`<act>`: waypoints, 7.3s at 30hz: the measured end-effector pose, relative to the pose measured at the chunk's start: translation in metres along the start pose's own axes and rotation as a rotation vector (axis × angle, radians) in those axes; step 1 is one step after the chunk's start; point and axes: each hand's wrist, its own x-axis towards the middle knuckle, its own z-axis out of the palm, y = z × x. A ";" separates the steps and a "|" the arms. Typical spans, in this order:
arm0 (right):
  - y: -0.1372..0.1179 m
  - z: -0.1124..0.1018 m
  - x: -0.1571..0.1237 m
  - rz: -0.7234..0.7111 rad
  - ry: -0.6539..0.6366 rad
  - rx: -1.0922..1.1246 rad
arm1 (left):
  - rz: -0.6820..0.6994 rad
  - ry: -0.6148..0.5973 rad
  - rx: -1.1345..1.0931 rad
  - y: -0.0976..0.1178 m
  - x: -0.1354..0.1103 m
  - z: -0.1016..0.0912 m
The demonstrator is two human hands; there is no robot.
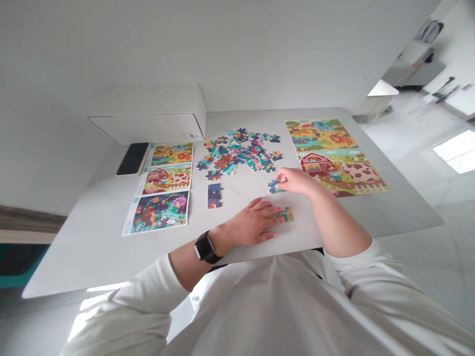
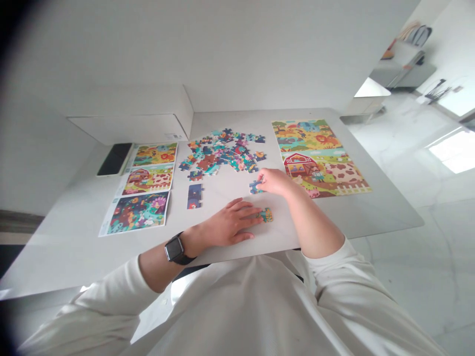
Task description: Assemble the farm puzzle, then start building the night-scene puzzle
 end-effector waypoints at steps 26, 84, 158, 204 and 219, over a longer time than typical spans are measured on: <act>0.009 0.013 0.013 -0.040 0.231 0.001 | -0.060 0.115 -0.097 -0.009 -0.009 -0.020; -0.019 0.028 0.002 -0.181 -0.063 1.044 | -0.828 0.444 -0.975 -0.025 -0.003 -0.028; 0.013 0.014 0.003 -0.372 0.165 0.097 | -0.993 0.194 -0.593 -0.026 -0.009 -0.045; 0.026 0.025 0.047 -0.251 0.463 -0.147 | -0.530 0.153 0.099 -0.026 -0.019 -0.013; 0.021 0.032 0.053 -0.060 0.504 -0.199 | -0.504 0.201 0.066 -0.023 -0.019 -0.018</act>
